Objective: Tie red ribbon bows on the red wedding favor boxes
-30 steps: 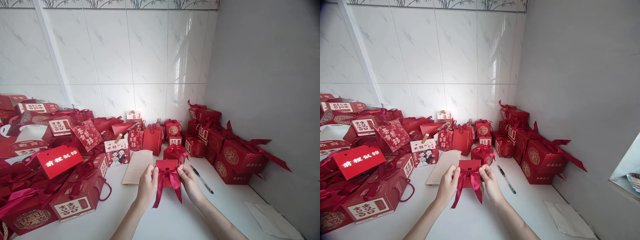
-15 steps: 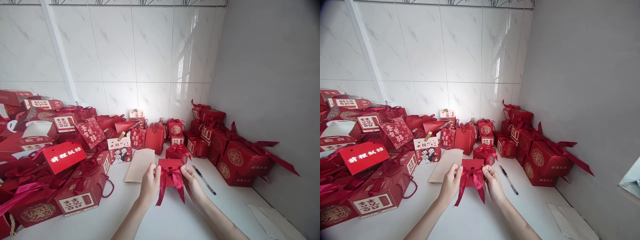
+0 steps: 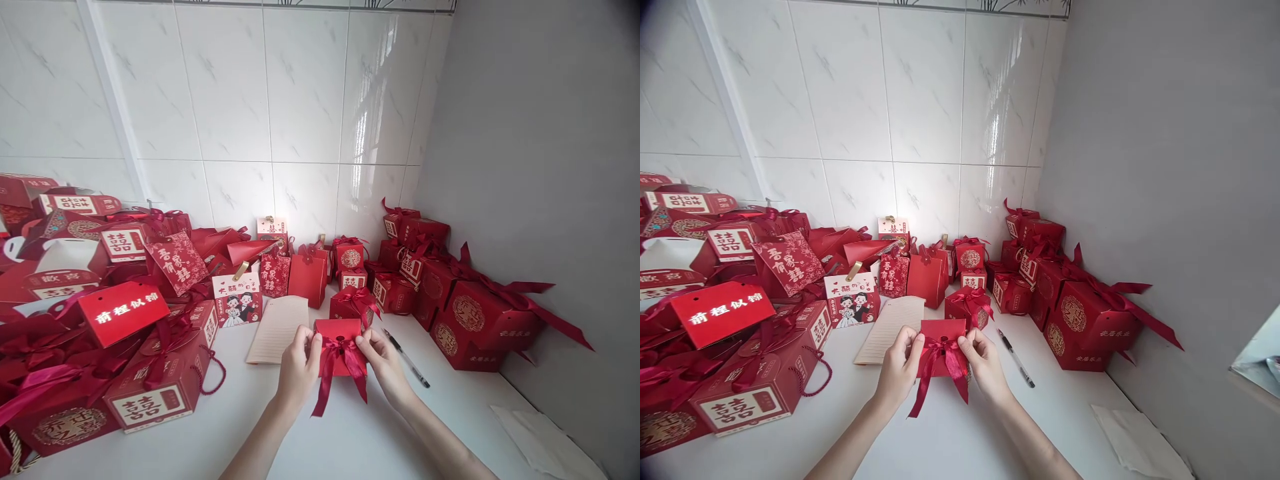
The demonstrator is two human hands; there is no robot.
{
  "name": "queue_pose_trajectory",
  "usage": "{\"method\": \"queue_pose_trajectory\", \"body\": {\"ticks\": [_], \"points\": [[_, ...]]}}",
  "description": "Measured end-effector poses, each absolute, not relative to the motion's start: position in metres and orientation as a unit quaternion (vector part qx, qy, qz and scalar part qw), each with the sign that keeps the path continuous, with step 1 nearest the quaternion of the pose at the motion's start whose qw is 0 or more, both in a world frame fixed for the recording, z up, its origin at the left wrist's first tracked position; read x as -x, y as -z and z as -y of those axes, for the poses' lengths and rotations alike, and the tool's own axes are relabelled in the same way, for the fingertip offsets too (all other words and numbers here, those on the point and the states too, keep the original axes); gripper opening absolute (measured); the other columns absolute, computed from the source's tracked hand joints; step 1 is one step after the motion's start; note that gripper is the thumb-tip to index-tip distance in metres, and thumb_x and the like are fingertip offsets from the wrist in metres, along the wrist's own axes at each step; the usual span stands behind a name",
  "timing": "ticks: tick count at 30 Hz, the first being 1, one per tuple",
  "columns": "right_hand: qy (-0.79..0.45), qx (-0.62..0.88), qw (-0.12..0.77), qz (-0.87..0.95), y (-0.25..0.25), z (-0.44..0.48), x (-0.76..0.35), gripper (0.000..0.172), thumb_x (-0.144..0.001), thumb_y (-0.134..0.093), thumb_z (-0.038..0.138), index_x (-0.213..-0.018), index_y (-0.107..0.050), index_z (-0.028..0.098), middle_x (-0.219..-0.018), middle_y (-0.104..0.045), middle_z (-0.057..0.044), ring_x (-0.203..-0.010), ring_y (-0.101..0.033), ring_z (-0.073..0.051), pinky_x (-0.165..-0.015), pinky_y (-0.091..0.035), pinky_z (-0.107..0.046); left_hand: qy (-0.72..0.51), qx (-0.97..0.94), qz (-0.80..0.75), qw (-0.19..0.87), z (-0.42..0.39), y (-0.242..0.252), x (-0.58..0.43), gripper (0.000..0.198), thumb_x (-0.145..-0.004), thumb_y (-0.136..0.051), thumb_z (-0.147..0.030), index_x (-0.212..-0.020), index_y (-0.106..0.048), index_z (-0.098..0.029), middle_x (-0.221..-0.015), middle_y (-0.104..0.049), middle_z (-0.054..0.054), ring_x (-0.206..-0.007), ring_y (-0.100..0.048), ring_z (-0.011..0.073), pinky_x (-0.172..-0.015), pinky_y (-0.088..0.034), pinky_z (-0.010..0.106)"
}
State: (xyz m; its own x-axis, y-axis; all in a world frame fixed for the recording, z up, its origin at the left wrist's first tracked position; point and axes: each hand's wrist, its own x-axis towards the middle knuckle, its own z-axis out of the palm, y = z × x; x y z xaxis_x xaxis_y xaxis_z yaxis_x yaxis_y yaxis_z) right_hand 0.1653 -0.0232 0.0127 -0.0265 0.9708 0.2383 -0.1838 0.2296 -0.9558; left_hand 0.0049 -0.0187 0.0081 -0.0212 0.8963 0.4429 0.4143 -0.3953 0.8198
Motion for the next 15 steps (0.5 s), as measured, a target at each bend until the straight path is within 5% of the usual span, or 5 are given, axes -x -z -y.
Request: {"method": "queue_pose_trajectory", "body": {"ticks": [7,10,12,15], "points": [[-0.457,0.398,0.598,0.525,-0.008,0.021,-0.167,0.045,-0.079,-0.049,0.060,-0.061,-0.036,0.021,-0.058,-0.037,0.004,-0.054,-0.035,-0.012,-0.054,-0.033,-0.026,-0.524,-0.643,-0.506,0.236,0.016,-0.010,-0.005,0.029,-0.088,-0.033,-0.047,-0.071,-0.035,-0.023,-0.060,-0.044,-0.005,-0.055,-0.046,0.0136,-0.054,-0.035,0.023],[-0.368,0.407,0.604,0.578,-0.008,0.023,-0.173,0.035,-0.076,-0.057,0.055,-0.083,-0.050,0.022,-0.088,-0.054,-0.003,-0.084,-0.052,-0.021,-0.076,-0.043,-0.033,-0.510,-0.665,-0.503,0.214,0.015,-0.010,-0.003,0.029,-0.088,-0.033,-0.045,-0.070,-0.035,-0.023,-0.058,-0.043,-0.006,-0.052,-0.046,0.0127,-0.052,-0.036,0.023],[-0.272,0.405,0.557,0.672,-0.009,0.024,-0.178,0.056,-0.068,-0.068,0.048,-0.113,-0.045,0.023,-0.126,-0.043,-0.011,-0.120,-0.038,-0.029,-0.097,-0.035,-0.043,-0.495,-0.693,-0.488,0.191,0.015,-0.009,-0.001,0.027,-0.088,-0.033,-0.041,-0.068,-0.033,-0.023,-0.056,-0.041,-0.006,-0.049,-0.044,0.0115,-0.050,-0.035,0.022],[-0.205,0.393,0.431,0.786,-0.013,0.026,-0.185,0.086,-0.066,-0.067,0.031,-0.136,-0.018,0.020,-0.143,-0.023,-0.016,-0.134,-0.022,-0.030,-0.107,-0.026,-0.049,-0.470,-0.735,-0.464,0.151,0.015,-0.007,0.005,0.025,-0.087,-0.034,-0.036,-0.066,-0.031,-0.023,-0.055,-0.039,-0.007,-0.046,-0.040,0.0100,-0.047,-0.033,0.021]]}}
